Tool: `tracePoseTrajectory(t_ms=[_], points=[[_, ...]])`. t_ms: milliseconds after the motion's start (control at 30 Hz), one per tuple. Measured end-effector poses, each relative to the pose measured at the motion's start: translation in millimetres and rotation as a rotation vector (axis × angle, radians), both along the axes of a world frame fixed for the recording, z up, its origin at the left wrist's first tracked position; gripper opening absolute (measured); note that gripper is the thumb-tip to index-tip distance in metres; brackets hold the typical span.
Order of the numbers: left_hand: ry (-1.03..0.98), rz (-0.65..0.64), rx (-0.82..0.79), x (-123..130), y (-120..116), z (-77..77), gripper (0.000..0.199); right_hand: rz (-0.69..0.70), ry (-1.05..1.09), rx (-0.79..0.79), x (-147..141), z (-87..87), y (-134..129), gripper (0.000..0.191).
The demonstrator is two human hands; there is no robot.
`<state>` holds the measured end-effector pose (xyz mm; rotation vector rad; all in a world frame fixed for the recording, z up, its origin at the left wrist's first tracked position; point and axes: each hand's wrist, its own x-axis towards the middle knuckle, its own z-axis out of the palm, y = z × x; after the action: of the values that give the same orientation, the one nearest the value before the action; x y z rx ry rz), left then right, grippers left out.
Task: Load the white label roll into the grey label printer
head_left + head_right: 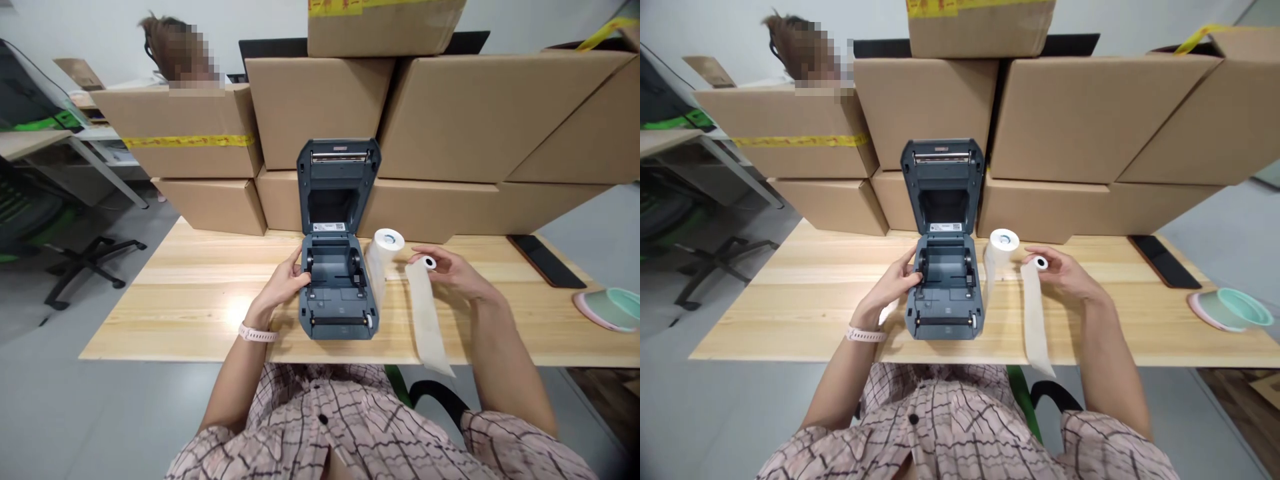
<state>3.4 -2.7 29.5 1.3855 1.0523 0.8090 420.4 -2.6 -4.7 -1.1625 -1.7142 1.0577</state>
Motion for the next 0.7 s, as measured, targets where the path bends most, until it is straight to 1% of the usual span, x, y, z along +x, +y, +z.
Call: tracePoseTrajectory(t_ms=[67, 133, 200, 267, 333, 400, 467, 533, 600, 700], points=[[-0.005, 0.014, -0.010, 0.7, -0.5, -0.4, 0.093, -0.062, 0.053, -0.136, -11.6, -8.4, -1.9, 0.059], [-0.030, 0.015, -0.018, 1.2, -0.6, -0.8, 0.094, -0.041, 0.069, -0.254, -17.1, -7.6, -5.8, 0.063], [-0.062, -0.009, -0.016, 1.0, -0.1, -0.5, 0.094, -0.016, 0.070, -0.290, -13.0, -0.2, -8.6, 0.065], [-0.076, -0.046, -0.005, 0.0, 0.5, 0.9, 0.093, -0.046, 0.074, -0.256, -3.4, 9.7, -6.2, 0.065], [-0.068, -0.076, 0.009, -1.1, 0.9, 2.9, 0.091, -0.072, 0.051, -0.206, 3.9, 18.8, 3.9, 0.066], [-0.041, -0.084, 0.011, -1.8, 1.0, 4.4, 0.091, -0.043, -0.002, -0.195, 2.9, 25.6, 21.1, 0.075], [-0.018, -0.071, 0.011, -2.0, 0.9, 4.1, 0.092, 0.025, -0.067, -0.226, -7.5, 29.8, 41.7, 0.088], [-0.016, -0.057, 0.019, -2.0, 1.0, 1.5, 0.092, 0.084, -0.115, -0.267, -23.8, 30.9, 60.6, 0.094], [-0.032, -0.052, 0.029, -2.0, 1.5, -2.5, 0.090, 0.111, -0.138, -0.292, -40.3, 29.7, 73.8, 0.089], [-0.069, -0.051, 0.020, -2.4, 2.5, -7.3, 0.089, 0.101, -0.133, -0.281, -55.2, 27.9, 80.6, 0.076]])
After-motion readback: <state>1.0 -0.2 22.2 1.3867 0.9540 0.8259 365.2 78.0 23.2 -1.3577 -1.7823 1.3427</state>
